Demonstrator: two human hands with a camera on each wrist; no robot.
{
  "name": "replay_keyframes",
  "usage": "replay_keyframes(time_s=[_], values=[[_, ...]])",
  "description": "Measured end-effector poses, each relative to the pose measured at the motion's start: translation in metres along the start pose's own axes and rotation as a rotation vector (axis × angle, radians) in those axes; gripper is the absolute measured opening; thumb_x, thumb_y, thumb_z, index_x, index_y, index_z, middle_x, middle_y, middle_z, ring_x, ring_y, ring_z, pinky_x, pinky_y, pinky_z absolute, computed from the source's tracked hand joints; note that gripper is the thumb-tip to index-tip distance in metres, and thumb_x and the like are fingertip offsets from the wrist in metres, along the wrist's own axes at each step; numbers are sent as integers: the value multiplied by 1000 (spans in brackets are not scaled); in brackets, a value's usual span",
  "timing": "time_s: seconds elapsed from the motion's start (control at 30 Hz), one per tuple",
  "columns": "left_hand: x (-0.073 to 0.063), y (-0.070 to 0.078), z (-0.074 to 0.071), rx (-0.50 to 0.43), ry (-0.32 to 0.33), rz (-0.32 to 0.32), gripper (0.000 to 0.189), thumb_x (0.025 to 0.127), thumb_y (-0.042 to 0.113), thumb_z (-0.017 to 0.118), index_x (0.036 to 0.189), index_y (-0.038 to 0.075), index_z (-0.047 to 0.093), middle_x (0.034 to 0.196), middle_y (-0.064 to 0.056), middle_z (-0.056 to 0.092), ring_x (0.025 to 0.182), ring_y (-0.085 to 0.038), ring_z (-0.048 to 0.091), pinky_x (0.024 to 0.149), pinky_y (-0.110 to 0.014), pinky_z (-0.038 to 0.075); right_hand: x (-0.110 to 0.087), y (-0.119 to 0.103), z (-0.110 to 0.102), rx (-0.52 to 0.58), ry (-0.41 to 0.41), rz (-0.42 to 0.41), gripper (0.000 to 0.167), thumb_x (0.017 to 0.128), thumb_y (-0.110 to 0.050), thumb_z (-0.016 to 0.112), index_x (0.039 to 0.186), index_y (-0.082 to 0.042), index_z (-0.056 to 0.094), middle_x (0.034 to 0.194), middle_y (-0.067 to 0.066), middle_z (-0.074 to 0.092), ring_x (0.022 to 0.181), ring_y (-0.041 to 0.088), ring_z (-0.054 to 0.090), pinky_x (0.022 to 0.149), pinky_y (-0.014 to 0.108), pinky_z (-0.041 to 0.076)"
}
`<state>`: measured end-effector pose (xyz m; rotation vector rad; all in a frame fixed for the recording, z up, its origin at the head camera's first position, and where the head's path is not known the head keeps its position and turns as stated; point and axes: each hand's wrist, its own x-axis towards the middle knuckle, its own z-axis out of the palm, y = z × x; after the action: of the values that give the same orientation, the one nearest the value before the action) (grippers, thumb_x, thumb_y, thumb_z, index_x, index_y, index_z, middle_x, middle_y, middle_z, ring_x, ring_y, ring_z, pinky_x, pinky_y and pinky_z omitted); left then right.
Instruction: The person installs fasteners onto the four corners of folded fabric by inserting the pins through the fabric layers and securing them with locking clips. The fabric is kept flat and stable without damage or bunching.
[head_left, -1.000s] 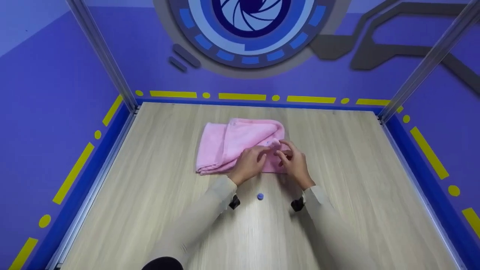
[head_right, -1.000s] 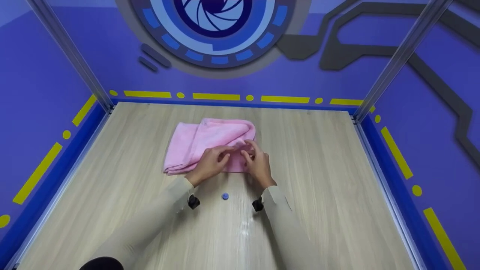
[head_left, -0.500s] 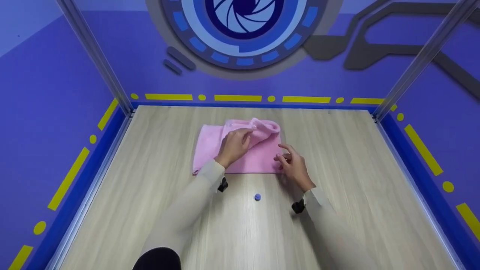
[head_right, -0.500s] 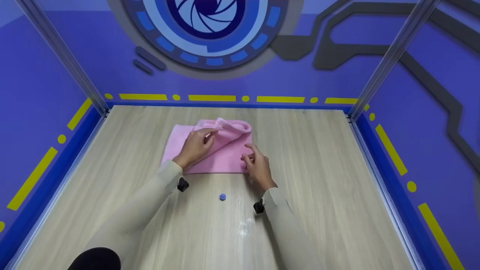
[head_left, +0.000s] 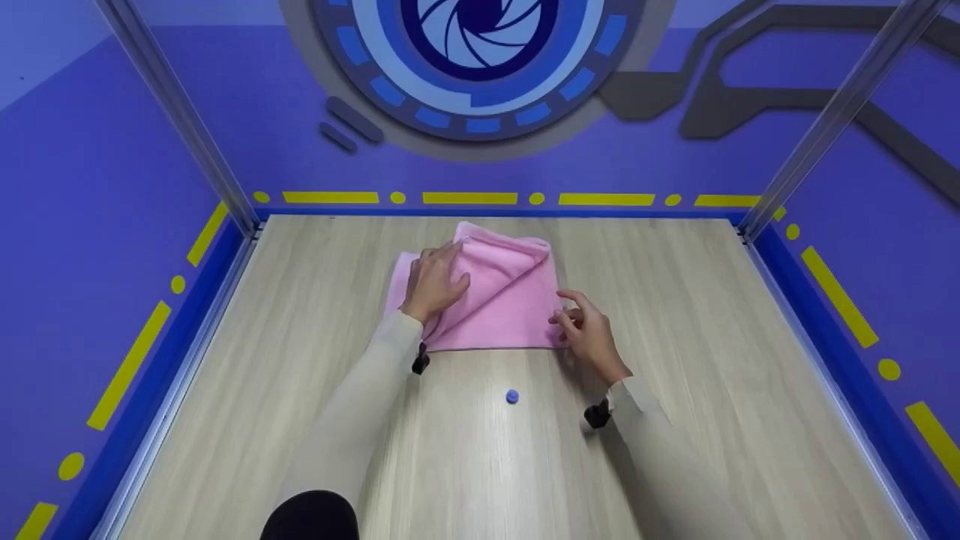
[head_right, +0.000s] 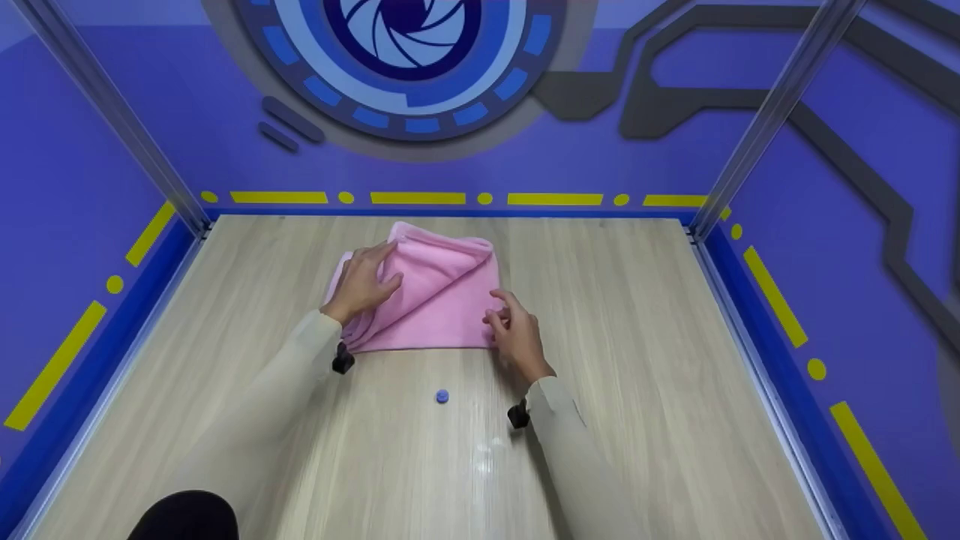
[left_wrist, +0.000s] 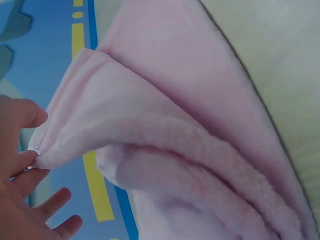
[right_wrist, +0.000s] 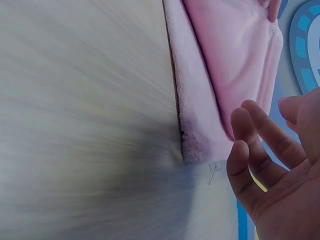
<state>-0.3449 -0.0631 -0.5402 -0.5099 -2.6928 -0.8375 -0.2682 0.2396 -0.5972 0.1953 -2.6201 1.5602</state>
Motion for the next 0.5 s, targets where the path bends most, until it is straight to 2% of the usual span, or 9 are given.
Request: replay_keyframes(time_s=[0.13,0.33,0.4,0.5], values=[[0,-14,4,24,-110,-61,74,93,27,70,157,5,40,161,-15,41,140,-40,44,110,-59,38,-1,1,-1,8,0,-9,38,105,-16,59,143,-19,55,100,13,77,76,29,69,63,31,61],[-2,-36,15,50,-252,-160,81,99,43,61,164,11,25,168,-11,26,149,-37,33,114,-58,33,-2,3,-2,9,-6,0,38,105,-16,59,143,-17,55,100,14,77,79,30,70,67,34,62],[-3,-40,18,42,-279,-190,81,100,49,56,164,13,23,169,-10,23,151,-36,30,116,-58,31,-3,4,-2,11,-2,7,38,105,-15,60,142,-17,56,99,14,77,80,32,71,67,33,61],[-4,-43,21,4,-274,-212,80,101,53,53,164,13,25,168,-12,25,151,-37,30,117,-60,31,-3,5,-4,9,17,4,37,105,-14,60,142,-15,57,97,13,77,76,33,71,62,29,58]])
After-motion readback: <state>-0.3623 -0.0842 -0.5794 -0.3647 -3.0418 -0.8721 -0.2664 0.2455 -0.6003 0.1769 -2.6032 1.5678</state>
